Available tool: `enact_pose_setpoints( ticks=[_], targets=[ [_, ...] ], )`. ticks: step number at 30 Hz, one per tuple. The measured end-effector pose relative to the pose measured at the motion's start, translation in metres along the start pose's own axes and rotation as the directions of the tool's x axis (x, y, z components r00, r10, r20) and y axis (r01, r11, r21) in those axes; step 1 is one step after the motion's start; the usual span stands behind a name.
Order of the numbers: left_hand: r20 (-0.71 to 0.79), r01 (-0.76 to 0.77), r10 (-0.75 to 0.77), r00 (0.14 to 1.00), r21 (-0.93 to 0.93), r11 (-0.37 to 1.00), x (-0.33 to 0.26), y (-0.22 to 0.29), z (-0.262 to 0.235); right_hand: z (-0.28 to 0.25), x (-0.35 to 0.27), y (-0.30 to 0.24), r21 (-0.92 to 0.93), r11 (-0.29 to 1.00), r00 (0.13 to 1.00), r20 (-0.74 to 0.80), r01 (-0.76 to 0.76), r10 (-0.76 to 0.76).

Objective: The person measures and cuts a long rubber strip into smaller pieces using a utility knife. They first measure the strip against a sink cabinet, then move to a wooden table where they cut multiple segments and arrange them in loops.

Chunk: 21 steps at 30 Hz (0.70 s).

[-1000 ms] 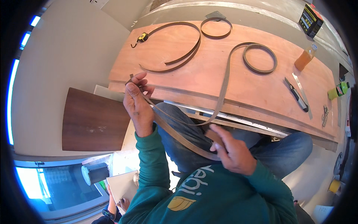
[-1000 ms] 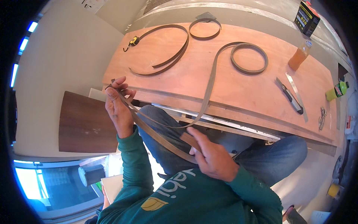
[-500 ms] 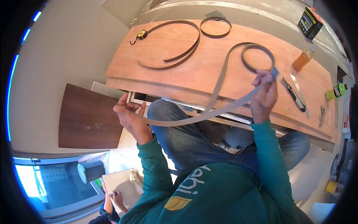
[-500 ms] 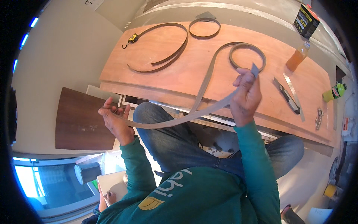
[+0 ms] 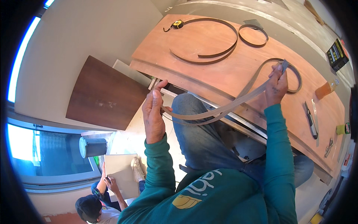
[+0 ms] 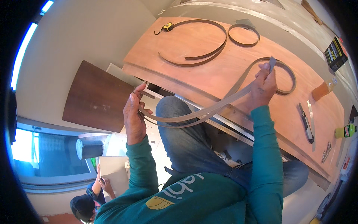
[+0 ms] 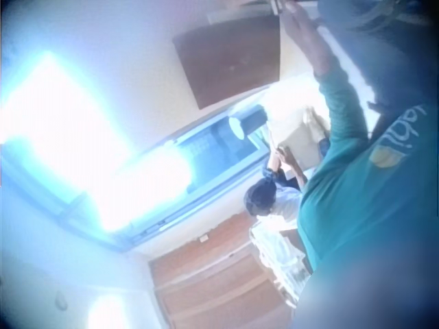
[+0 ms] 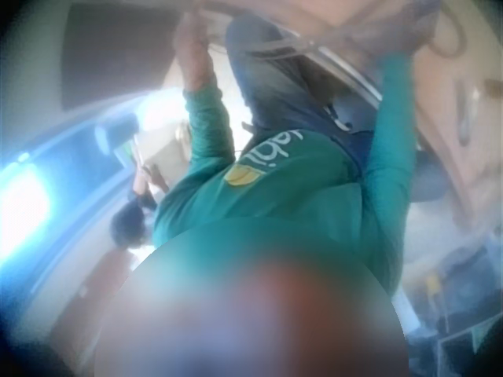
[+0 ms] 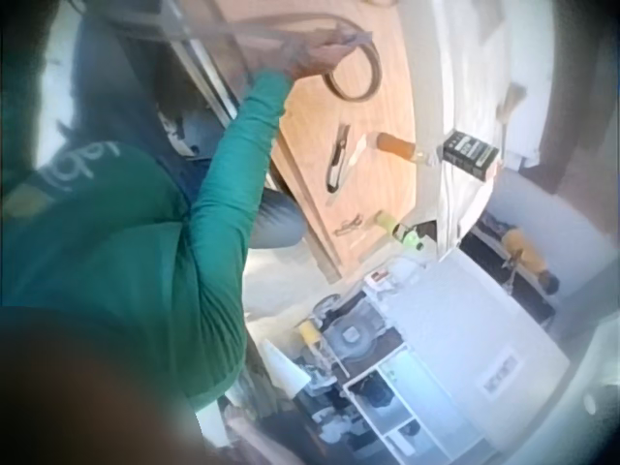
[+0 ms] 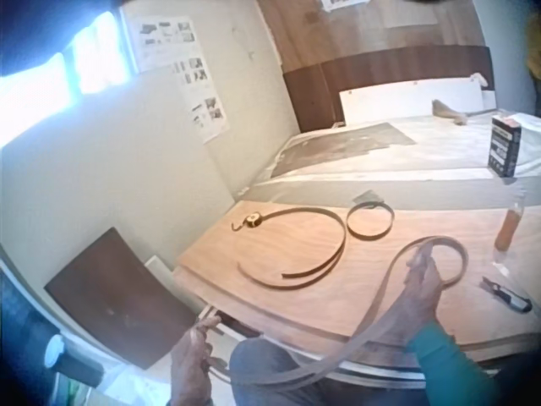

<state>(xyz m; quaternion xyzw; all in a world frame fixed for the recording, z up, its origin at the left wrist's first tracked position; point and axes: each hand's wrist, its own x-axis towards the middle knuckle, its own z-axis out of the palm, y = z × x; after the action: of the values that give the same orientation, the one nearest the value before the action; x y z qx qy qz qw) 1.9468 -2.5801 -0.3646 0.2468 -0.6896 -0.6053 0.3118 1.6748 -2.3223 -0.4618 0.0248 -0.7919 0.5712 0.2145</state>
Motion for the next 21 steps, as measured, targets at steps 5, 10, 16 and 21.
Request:
enact_pose_setpoints(
  ticks=[5,10,16,21],
  targets=[
    [-0.085,-0.041,0.058,0.995,0.183,0.982,-0.005,-0.011,0.004,0.003,-0.004,0.001,0.006,0.995,0.992,0.068,0.103,-0.103],
    [-0.135,-0.268,0.381,0.915,0.502,0.822,0.001,-0.015,0.007,0.027,-0.042,0.003,-0.121,0.891,0.871,0.302,0.437,-0.386],
    [-0.273,-0.257,0.332,0.903,0.275,0.926,-0.005,-0.015,0.019,0.049,-0.05,-0.018,-0.332,0.673,0.726,0.512,0.661,-0.459],
    [-0.302,-0.157,0.16,0.94,0.032,0.987,0.002,-0.019,0.026,0.049,-0.084,-0.059,-0.39,0.537,0.656,0.559,0.748,-0.508]
  ],
)
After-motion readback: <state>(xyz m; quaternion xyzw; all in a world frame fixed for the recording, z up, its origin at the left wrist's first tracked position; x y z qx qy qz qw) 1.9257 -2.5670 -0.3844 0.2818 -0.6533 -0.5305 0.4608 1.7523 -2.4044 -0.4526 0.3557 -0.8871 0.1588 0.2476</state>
